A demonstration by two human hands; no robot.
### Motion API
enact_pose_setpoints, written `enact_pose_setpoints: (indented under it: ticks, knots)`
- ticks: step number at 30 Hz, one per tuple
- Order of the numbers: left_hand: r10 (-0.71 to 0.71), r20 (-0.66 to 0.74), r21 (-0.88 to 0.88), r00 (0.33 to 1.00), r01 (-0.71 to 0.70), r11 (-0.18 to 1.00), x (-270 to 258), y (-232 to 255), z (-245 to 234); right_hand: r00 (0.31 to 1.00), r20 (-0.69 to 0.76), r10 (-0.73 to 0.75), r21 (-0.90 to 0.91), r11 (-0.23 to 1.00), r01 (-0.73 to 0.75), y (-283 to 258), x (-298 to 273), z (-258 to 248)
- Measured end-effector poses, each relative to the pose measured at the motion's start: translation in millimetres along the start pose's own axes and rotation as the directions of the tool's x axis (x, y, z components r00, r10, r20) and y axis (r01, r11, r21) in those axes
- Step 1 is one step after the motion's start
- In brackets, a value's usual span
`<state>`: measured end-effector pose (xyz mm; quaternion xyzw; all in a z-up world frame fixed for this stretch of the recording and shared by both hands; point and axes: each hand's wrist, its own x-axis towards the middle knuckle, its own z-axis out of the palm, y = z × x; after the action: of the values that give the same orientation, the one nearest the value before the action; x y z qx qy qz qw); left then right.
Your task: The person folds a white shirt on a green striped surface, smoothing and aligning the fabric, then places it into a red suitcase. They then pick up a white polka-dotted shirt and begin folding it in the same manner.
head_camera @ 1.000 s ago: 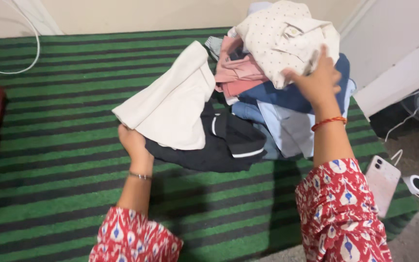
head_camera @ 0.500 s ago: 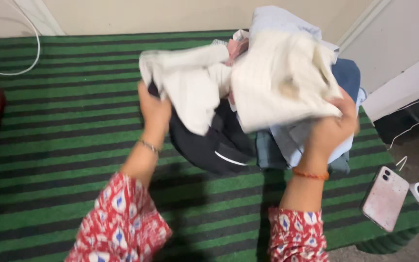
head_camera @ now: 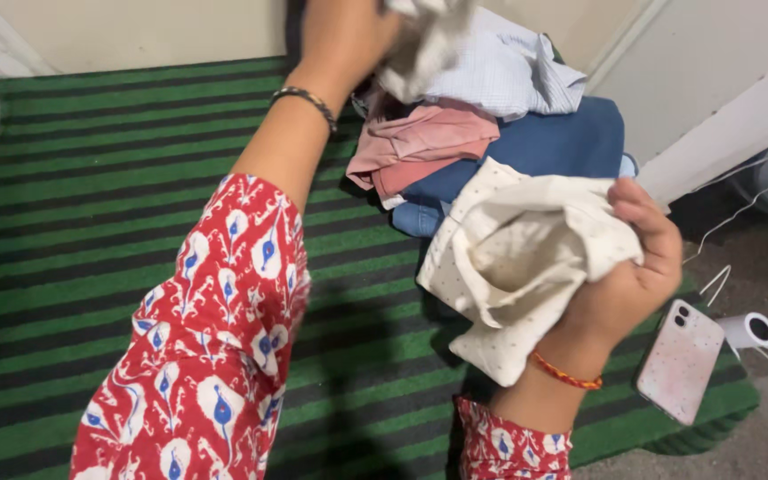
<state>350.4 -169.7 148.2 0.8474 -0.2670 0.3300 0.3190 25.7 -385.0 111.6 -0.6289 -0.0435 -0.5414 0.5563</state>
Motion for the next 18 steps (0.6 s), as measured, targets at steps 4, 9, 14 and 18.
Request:
enact_pose_setpoints:
  ticks: [4,9,14,18]
  knots:
    - [0.303,0.087,-0.237,0.949,-0.276,0.931,-39,57,4,0.991,0.075,0.113,-0.01,0.994,-0.112,-7,0,3]
    - [0.66,0.002,-0.713,0.751,-0.462,0.527,-111,125,4,0.963,0.094,0.252,0.291,0.918,-0.269,-22,-1,12]
    - [0.399,0.373,-0.763,0.838,0.032,0.646,-141,112,-30,0.935,0.245,0.257,0.356,0.873,-0.333,-41,-24,39]
    - [0.245,0.129,-0.444,0.961,-0.165,0.881,-137,48,-102,0.925,0.365,0.107,-0.045,0.994,-0.097,-48,-27,60]
